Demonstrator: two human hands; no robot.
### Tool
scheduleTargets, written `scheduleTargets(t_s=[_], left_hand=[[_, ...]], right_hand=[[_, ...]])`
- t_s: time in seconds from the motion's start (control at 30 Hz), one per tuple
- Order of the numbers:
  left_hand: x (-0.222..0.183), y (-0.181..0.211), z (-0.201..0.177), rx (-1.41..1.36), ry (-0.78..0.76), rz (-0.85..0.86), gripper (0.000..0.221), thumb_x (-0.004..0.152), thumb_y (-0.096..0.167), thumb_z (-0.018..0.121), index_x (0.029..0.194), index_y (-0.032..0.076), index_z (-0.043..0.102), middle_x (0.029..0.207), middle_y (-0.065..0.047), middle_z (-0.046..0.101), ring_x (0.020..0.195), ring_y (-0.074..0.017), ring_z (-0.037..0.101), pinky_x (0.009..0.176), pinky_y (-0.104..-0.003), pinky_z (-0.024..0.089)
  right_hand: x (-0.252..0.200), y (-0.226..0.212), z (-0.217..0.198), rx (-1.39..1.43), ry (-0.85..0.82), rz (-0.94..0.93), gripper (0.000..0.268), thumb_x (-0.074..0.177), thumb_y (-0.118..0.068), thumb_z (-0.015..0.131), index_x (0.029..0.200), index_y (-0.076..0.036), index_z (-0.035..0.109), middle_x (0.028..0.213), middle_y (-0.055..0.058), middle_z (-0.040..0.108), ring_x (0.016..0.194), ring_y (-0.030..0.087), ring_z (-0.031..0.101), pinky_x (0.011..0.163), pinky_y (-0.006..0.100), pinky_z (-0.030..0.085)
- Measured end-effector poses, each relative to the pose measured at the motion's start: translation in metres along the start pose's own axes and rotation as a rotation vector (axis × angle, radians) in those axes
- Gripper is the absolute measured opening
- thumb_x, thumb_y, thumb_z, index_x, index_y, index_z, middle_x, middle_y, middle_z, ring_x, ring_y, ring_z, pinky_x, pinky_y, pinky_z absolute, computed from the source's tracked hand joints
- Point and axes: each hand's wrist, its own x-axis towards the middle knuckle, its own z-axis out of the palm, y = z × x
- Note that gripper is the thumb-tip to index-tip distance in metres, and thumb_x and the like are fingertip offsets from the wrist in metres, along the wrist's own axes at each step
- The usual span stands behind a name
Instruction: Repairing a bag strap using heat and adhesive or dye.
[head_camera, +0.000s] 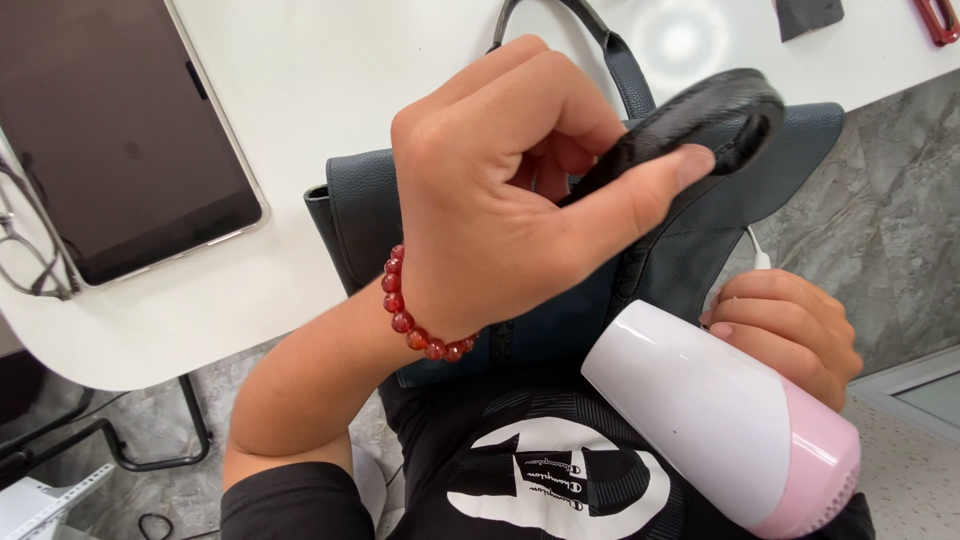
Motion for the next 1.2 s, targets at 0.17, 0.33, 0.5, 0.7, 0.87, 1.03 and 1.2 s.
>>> scheduleTargets(t_s=[0.17, 0.33, 0.5, 0.7, 0.87, 1.03, 1.2], left_hand=[[-0.002, 0.002, 0.003, -0.007, 0.030, -0.010, 0.037, 0.089, 0.013, 0.094, 0.078, 0.004, 0.060, 0.068, -0.002, 0.055, 0.054, -0.0064, 0.048, 0.048, -0.022, 0.035], [-0.004, 0.000, 0.005, -0.060, 0.053, 0.003, 0.038, 0.090, 0.013, 0.095, 0.080, 0.005, 0.059, 0.069, -0.002, 0.054, 0.055, -0.0073, 0.047, 0.050, -0.023, 0.036], [-0.007, 0.003, 0.006, -0.069, 0.070, -0.023, 0.041, 0.092, 0.012, 0.095, 0.076, 0.004, 0.058, 0.071, -0.003, 0.054, 0.058, -0.0075, 0.047, 0.052, -0.023, 0.038], [-0.001, -0.010, 0.009, -0.016, 0.042, -0.018, 0.031, 0.090, 0.014, 0.083, 0.080, 0.004, 0.055, 0.073, -0.001, 0.054, 0.061, -0.0107, 0.052, 0.056, -0.026, 0.040], [0.007, -0.037, 0.021, -0.019, 0.134, -0.054, 0.030, 0.088, 0.018, 0.083, 0.077, 0.006, 0.058, 0.067, 0.000, 0.055, 0.054, -0.0129, 0.051, 0.053, -0.031, 0.038], [0.012, -0.040, 0.027, -0.013, 0.167, -0.101, 0.029, 0.087, 0.015, 0.081, 0.073, 0.006, 0.057, 0.060, -0.001, 0.050, 0.048, -0.0151, 0.046, 0.049, -0.032, 0.035], [0.008, -0.049, 0.029, -0.072, 0.199, -0.124, 0.031, 0.088, 0.016, 0.082, 0.074, 0.006, 0.057, 0.061, -0.001, 0.050, 0.049, -0.0143, 0.046, 0.050, -0.031, 0.036]], right_hand=[[-0.003, 0.004, -0.001, 0.005, -0.004, 0.009, 0.021, 0.090, -0.014, 0.071, 0.095, 0.001, 0.058, 0.081, 0.015, 0.064, 0.074, 0.029, 0.068, 0.057, 0.036, 0.057], [-0.001, 0.001, -0.002, 0.005, -0.069, 0.028, 0.022, 0.091, -0.016, 0.069, 0.096, 0.002, 0.056, 0.082, 0.016, 0.063, 0.075, 0.031, 0.068, 0.057, 0.036, 0.057], [-0.002, -0.008, -0.003, -0.017, -0.080, 0.076, 0.025, 0.094, -0.016, 0.067, 0.105, 0.001, 0.053, 0.089, 0.015, 0.063, 0.075, 0.030, 0.068, 0.062, 0.038, 0.058], [-0.023, 0.009, -0.015, 0.038, -0.074, 0.083, 0.022, 0.100, -0.017, 0.062, 0.110, 0.000, 0.051, 0.093, 0.017, 0.061, 0.079, 0.029, 0.067, 0.066, 0.040, 0.059], [-0.063, -0.003, -0.006, 0.145, 0.081, 0.411, 0.020, 0.105, -0.019, 0.060, 0.114, -0.002, 0.055, 0.100, 0.015, 0.061, 0.076, 0.023, 0.066, 0.064, 0.035, 0.057], [-0.078, 0.027, -0.020, 0.119, 0.111, 0.508, 0.021, 0.105, -0.021, 0.060, 0.114, -0.002, 0.056, 0.103, 0.014, 0.060, 0.075, 0.021, 0.065, 0.062, 0.033, 0.057], [-0.070, 0.045, -0.036, 0.093, 0.063, 0.516, 0.023, 0.105, -0.023, 0.059, 0.115, -0.002, 0.057, 0.103, 0.013, 0.061, 0.076, 0.021, 0.065, 0.064, 0.033, 0.057]])
